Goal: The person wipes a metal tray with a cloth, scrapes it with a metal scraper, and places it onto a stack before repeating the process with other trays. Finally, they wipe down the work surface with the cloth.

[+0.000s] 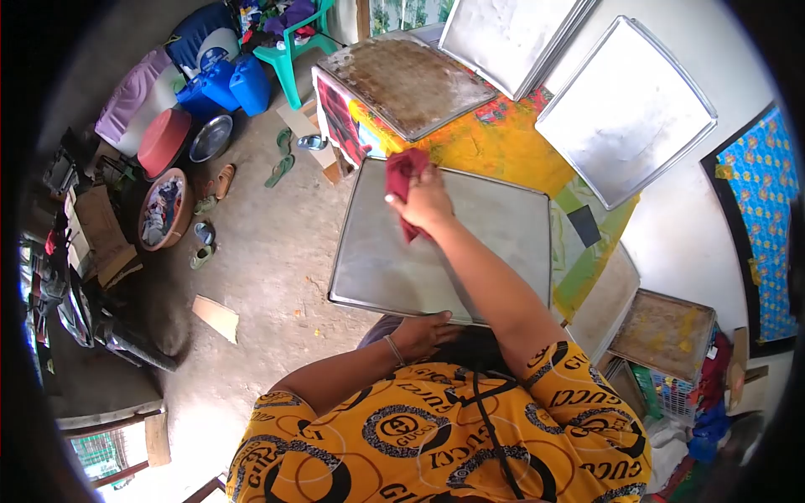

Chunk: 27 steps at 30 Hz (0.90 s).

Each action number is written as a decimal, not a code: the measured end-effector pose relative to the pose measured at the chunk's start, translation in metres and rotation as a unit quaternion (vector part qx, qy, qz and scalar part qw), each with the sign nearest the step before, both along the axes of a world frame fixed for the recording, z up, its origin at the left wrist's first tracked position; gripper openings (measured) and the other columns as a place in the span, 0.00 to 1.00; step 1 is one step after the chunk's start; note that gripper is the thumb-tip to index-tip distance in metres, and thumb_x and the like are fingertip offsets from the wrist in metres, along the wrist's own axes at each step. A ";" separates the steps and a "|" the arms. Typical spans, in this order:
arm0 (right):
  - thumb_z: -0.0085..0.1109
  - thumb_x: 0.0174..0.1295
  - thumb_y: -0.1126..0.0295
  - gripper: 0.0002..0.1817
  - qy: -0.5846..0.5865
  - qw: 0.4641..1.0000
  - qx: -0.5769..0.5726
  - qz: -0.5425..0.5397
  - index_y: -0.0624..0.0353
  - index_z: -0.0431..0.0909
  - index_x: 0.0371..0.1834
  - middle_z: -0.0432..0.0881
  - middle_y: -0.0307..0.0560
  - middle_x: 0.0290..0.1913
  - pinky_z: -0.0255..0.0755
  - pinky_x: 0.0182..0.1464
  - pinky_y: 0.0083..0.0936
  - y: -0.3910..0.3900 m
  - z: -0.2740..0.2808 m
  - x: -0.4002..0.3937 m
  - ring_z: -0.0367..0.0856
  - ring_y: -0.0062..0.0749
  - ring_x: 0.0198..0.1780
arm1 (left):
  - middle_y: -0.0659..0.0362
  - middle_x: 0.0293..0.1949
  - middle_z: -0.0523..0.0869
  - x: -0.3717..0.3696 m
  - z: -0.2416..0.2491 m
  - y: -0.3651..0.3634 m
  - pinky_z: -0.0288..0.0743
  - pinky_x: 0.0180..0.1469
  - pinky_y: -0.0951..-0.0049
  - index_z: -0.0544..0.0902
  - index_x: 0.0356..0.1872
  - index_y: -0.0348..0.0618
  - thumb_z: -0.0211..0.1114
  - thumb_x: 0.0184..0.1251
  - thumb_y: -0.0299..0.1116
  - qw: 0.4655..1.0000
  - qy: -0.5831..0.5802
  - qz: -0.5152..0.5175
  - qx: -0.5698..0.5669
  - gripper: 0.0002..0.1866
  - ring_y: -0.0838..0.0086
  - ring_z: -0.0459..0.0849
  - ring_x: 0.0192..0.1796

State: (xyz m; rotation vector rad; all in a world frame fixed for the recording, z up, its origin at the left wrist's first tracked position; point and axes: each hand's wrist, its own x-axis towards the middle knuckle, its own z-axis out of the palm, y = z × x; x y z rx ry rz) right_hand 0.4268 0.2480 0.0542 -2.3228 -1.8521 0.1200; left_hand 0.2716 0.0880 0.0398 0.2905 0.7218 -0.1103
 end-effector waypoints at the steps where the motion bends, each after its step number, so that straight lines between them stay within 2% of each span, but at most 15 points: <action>1: 0.50 0.59 0.37 0.46 0.026 0.999 -0.007 0.039 0.71 0.62 0.65 0.51 0.72 0.71 0.49 0.72 0.43 -0.001 0.002 -0.013 0.50 0.62 0.72 | 0.51 0.65 0.68 0.000 -0.009 -0.002 0.56 0.71 0.59 0.62 0.65 0.38 0.56 0.71 0.39 1.000 -0.023 0.010 0.010 0.27 0.61 0.65 0.68; 3: 0.54 0.58 0.41 0.40 0.038 0.988 0.024 0.148 0.68 0.68 0.61 0.56 0.70 0.68 0.56 0.69 0.43 -0.012 0.001 -0.038 0.54 0.61 0.70 | 0.53 0.65 0.68 0.000 -0.036 -0.006 0.57 0.69 0.61 0.62 0.66 0.42 0.56 0.70 0.41 0.997 -0.071 0.026 0.030 0.27 0.62 0.66 0.68; 4: 0.55 0.58 0.44 0.35 0.098 0.971 0.047 0.215 0.67 0.73 0.55 0.60 0.69 0.66 0.56 0.68 0.48 -0.022 -0.006 -0.048 0.57 0.64 0.68 | 0.53 0.65 0.68 0.001 -0.034 -0.006 0.57 0.69 0.61 0.62 0.66 0.43 0.56 0.70 0.41 0.995 -0.088 0.039 0.039 0.27 0.63 0.66 0.68; 6: 0.58 0.56 0.48 0.32 0.141 0.938 0.052 0.313 0.66 0.75 0.52 0.65 0.66 0.62 0.60 0.67 0.45 -0.046 -0.015 -0.059 0.60 0.61 0.67 | 0.54 0.66 0.68 0.002 -0.029 -0.009 0.59 0.67 0.62 0.63 0.66 0.44 0.56 0.70 0.41 0.989 -0.122 0.061 0.052 0.26 0.63 0.67 0.67; 10: 0.65 0.48 0.59 0.25 0.158 0.901 0.049 0.401 0.57 0.78 0.51 0.71 0.56 0.58 0.63 0.66 0.35 -0.099 -0.006 -0.044 0.65 0.48 0.66 | 0.54 0.59 0.75 -0.001 -0.011 -0.006 0.61 0.67 0.60 0.66 0.62 0.43 0.56 0.70 0.38 0.999 -0.019 0.041 0.019 0.22 0.62 0.72 0.64; 12: 0.65 0.48 0.61 0.25 0.190 0.919 -0.065 0.339 0.56 0.78 0.51 0.71 0.57 0.58 0.64 0.64 0.36 -0.110 -0.002 0.002 0.66 0.49 0.64 | 0.52 0.55 0.78 0.001 0.005 -0.003 0.66 0.65 0.58 0.67 0.59 0.39 0.55 0.70 0.34 0.998 0.040 0.050 0.019 0.19 0.60 0.76 0.60; 15: 0.63 0.50 0.61 0.24 0.194 0.964 0.100 0.153 0.59 0.77 0.51 0.72 0.59 0.57 0.65 0.62 0.40 -0.134 -0.010 0.086 0.68 0.51 0.61 | 0.44 0.54 0.77 0.003 -0.024 -0.005 0.77 0.59 0.57 0.66 0.56 0.32 0.52 0.71 0.25 0.986 -0.049 0.154 0.044 0.16 0.53 0.78 0.57; 16: 0.61 0.52 0.62 0.25 0.152 0.982 0.068 0.095 0.58 0.76 0.54 0.71 0.59 0.59 0.64 0.64 0.39 -0.141 -0.023 0.122 0.66 0.51 0.63 | 0.42 0.53 0.77 0.004 -0.022 -0.005 0.77 0.58 0.55 0.66 0.56 0.31 0.52 0.70 0.24 0.984 -0.054 0.165 0.048 0.16 0.52 0.80 0.54; 18: 0.61 0.55 0.61 0.27 0.079 0.992 0.098 -0.033 0.57 0.72 0.59 0.66 0.60 0.65 0.60 0.67 0.38 -0.170 -0.020 0.164 0.64 0.54 0.65 | 0.43 0.50 0.78 0.004 -0.014 -0.006 0.77 0.58 0.57 0.67 0.54 0.32 0.54 0.69 0.25 0.982 -0.060 0.171 0.053 0.15 0.54 0.81 0.53; 19: 0.61 0.56 0.62 0.28 0.118 0.984 0.118 -0.070 0.56 0.71 0.61 0.65 0.60 0.66 0.62 0.66 0.39 -0.188 -0.013 0.175 0.65 0.54 0.65 | 0.43 0.48 0.79 0.004 -0.012 -0.007 0.77 0.58 0.58 0.68 0.53 0.32 0.55 0.69 0.26 0.981 -0.064 0.176 0.057 0.14 0.55 0.81 0.53; 20: 0.60 0.56 0.62 0.30 0.094 0.982 0.120 -0.109 0.55 0.69 0.63 0.63 0.61 0.67 0.63 0.65 0.39 -0.200 -0.021 0.185 0.65 0.54 0.65 | 0.43 0.48 0.79 0.003 -0.012 -0.008 0.77 0.58 0.58 0.68 0.53 0.31 0.55 0.69 0.26 0.980 -0.067 0.177 0.053 0.14 0.55 0.81 0.53; 23: 0.60 0.54 0.59 0.31 0.090 0.990 0.095 -0.062 0.57 0.69 0.63 0.63 0.62 0.67 0.63 0.65 0.38 -0.244 -0.006 0.155 0.65 0.54 0.65 | 0.43 0.49 0.78 0.001 -0.018 -0.010 0.76 0.59 0.57 0.68 0.52 0.29 0.54 0.70 0.26 0.979 -0.076 0.181 0.050 0.14 0.54 0.80 0.53; 25: 0.61 0.53 0.61 0.32 0.102 0.994 0.018 -0.023 0.57 0.68 0.63 0.63 0.62 0.67 0.62 0.66 0.37 -0.273 0.008 0.117 0.65 0.54 0.65 | 0.42 0.50 0.78 0.001 -0.024 -0.008 0.75 0.60 0.57 0.68 0.52 0.29 0.53 0.70 0.27 0.979 -0.077 0.178 0.055 0.14 0.53 0.80 0.54; 27: 0.63 0.49 0.65 0.31 0.163 0.983 -0.026 0.083 0.58 0.71 0.60 0.64 0.62 0.67 0.63 0.66 0.36 -0.298 0.014 0.088 0.66 0.54 0.64 | 0.41 0.50 0.77 0.002 -0.025 -0.008 0.74 0.61 0.56 0.67 0.52 0.29 0.52 0.71 0.28 0.981 -0.063 0.178 0.034 0.15 0.52 0.79 0.54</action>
